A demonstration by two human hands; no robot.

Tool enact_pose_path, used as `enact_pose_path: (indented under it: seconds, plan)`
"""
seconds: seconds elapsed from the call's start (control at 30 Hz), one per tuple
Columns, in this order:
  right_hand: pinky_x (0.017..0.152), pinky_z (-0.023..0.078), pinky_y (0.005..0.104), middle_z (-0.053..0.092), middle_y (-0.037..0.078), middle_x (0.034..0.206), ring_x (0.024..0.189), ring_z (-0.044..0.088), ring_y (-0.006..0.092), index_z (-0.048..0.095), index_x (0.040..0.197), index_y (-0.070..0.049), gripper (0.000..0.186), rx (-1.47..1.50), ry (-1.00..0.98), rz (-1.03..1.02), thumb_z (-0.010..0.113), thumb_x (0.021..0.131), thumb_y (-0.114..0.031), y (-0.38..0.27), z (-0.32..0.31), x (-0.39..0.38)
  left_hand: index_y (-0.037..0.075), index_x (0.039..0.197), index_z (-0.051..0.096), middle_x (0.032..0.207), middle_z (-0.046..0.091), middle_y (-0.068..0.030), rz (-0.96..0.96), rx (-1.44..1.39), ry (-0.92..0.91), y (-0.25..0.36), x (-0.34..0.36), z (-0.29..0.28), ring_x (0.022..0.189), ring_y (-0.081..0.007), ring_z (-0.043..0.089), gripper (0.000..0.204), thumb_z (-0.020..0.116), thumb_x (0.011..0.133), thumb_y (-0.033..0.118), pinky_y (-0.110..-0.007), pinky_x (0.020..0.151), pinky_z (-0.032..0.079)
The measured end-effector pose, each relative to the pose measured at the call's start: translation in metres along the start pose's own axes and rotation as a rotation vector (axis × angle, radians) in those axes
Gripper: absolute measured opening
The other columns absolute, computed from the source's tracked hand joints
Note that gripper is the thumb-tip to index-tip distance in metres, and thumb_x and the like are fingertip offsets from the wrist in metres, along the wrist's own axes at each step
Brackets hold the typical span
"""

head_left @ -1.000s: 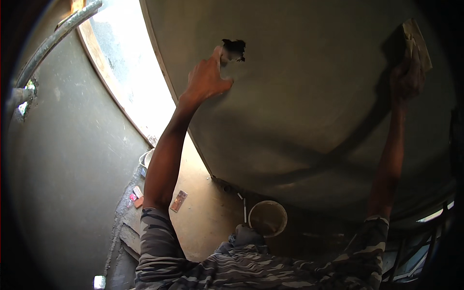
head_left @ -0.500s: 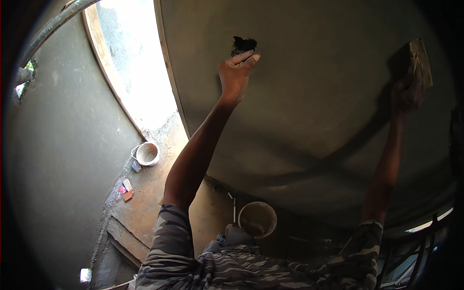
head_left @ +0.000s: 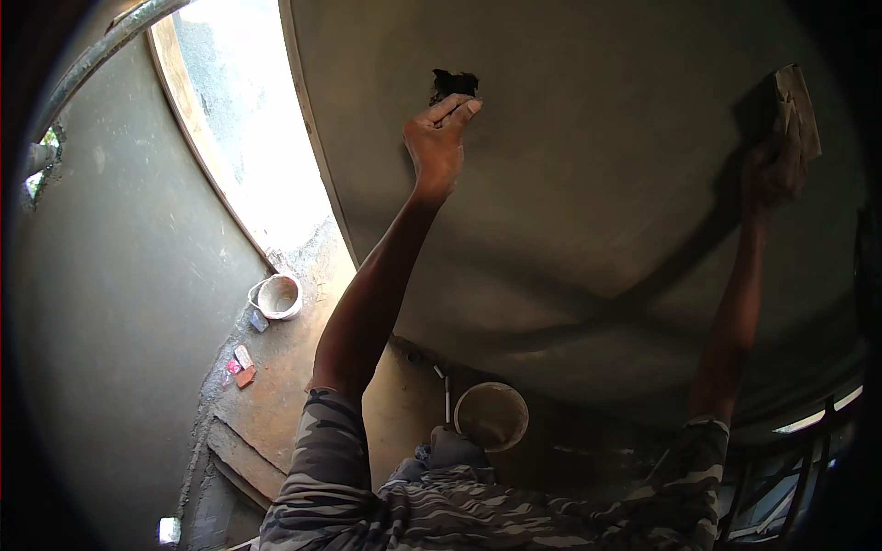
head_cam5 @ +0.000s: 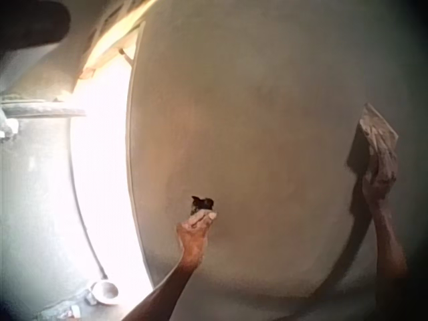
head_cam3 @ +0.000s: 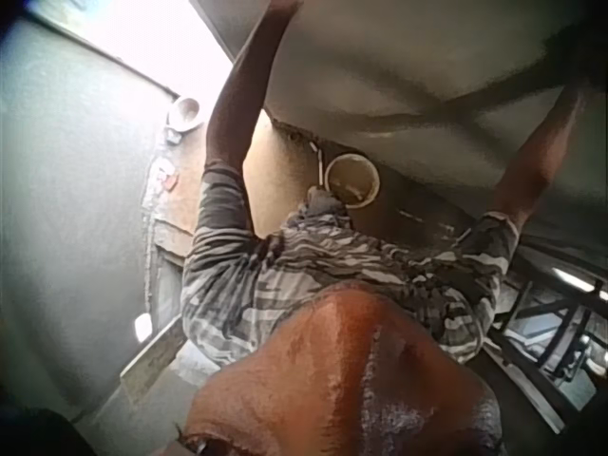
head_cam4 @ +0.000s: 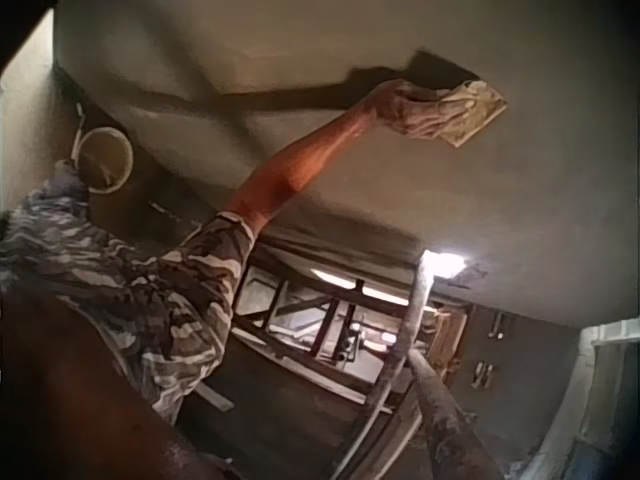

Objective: The person smooths the plastered wall using a sanding block dipped in a bucket of water, then shapes the edges around an opening on the surface by hand and with the block.

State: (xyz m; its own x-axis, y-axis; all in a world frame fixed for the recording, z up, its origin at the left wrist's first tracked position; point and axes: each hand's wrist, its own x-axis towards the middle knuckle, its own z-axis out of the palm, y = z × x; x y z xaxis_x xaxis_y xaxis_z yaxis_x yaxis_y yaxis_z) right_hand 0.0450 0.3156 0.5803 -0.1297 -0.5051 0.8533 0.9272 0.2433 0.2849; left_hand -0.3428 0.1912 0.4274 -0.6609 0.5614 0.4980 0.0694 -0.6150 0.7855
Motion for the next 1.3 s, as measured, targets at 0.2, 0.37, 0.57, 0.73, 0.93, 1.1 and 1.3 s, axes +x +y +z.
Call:
enact_pose_path:
  seconds: [0.2, 0.37, 0.57, 0.73, 0.93, 1.1, 1.3]
  plan:
    - [0.085, 0.054, 0.0373, 0.072, 0.006, 0.114, 0.104, 0.070, 0.0236, 0.067, 0.120, -0.008, 0.027, 0.036, -0.017, 0.014, 0.064, 0.094, -0.014, -0.003, 0.000, -0.001, -0.004, 0.096, 0.074, 0.076, 0.061, 0.0059, 0.037, 0.147, -0.018, 0.002, -0.008, -0.011, 0.068, -0.0026, 0.049, 0.023, 0.077, 0.086, 0.016, -0.018, 0.063, 0.039]
    - [0.083, 0.054, 0.0386, 0.072, 0.008, 0.112, 0.100, 0.071, 0.0263, 0.067, 0.119, -0.006, 0.026, 0.034, -0.007, -0.003, 0.062, 0.095, -0.016, -0.008, 0.001, -0.001, -0.001, 0.095, 0.073, 0.063, 0.053, 0.0058, 0.133, 0.346, 0.208, 0.007, -0.041, -0.045, 0.058, -0.0035, 0.041, 0.023, 0.078, 0.085, 0.019, -0.023, 0.053, 0.035]
    - [0.084, 0.054, 0.0381, 0.072, 0.009, 0.114, 0.103, 0.070, 0.0256, 0.067, 0.120, -0.006, 0.026, 0.045, -0.008, -0.025, 0.061, 0.096, -0.016, -0.002, -0.002, -0.003, 0.003, 0.067, 0.057, 0.061, 0.047, 0.0023, 0.060, 0.539, 0.394, -0.049, -0.165, -0.159, 0.058, -0.0065, 0.040, 0.033, 0.079, 0.085, 0.020, -0.026, 0.053, 0.036]
    - [0.083, 0.054, 0.0390, 0.072, 0.013, 0.112, 0.100, 0.071, 0.0292, 0.067, 0.118, -0.004, 0.026, 0.053, 0.017, -0.046, 0.062, 0.096, -0.016, -0.008, -0.004, 0.005, -0.001, 0.116, 0.054, 0.096, 0.063, -0.0055, -0.063, 0.923, 0.748, -0.184, -0.401, -0.400, 0.078, -0.0165, 0.061, 0.039, 0.076, 0.086, 0.010, -0.029, 0.071, 0.051]
    - [0.091, 0.052, 0.0425, 0.069, 0.016, 0.119, 0.107, 0.068, 0.0330, 0.065, 0.123, -0.002, 0.030, 0.052, 0.017, -0.064, 0.063, 0.096, -0.016, 0.002, -0.015, 0.019, 0.004, 0.088, 0.068, 0.087, 0.068, -0.0107, -1.251, 0.745, 1.318, -0.153, -0.652, -0.470, 0.076, -0.0247, 0.062, 0.012, 0.063, 0.083, 0.013, -0.041, 0.066, 0.051]
    - [0.107, 0.041, 0.0450, 0.054, 0.013, 0.143, 0.132, 0.051, 0.0332, 0.057, 0.136, -0.007, 0.040, 0.109, -0.122, 0.012, 0.057, 0.099, -0.022, -0.026, -0.008, 0.030, 0.009, 0.082, 0.058, 0.067, 0.059, -0.0050, -1.427, 0.319, 1.377, -0.136, -0.719, -0.491, 0.051, -0.0214, 0.054, 0.010, 0.061, 0.085, 0.017, -0.036, 0.043, 0.043]
    - [0.116, 0.029, 0.0454, 0.043, 0.010, 0.153, 0.145, 0.033, 0.0295, 0.046, 0.147, -0.013, 0.057, 0.552, -0.587, 0.017, 0.050, 0.091, -0.009, -0.130, 0.006, 0.012, 0.010, 0.086, 0.056, 0.066, 0.056, -0.0028, -1.520, 0.319, 0.910, -0.123, -0.723, -0.503, 0.045, -0.0168, 0.049, 0.010, 0.061, 0.087, 0.019, -0.032, 0.036, 0.037]
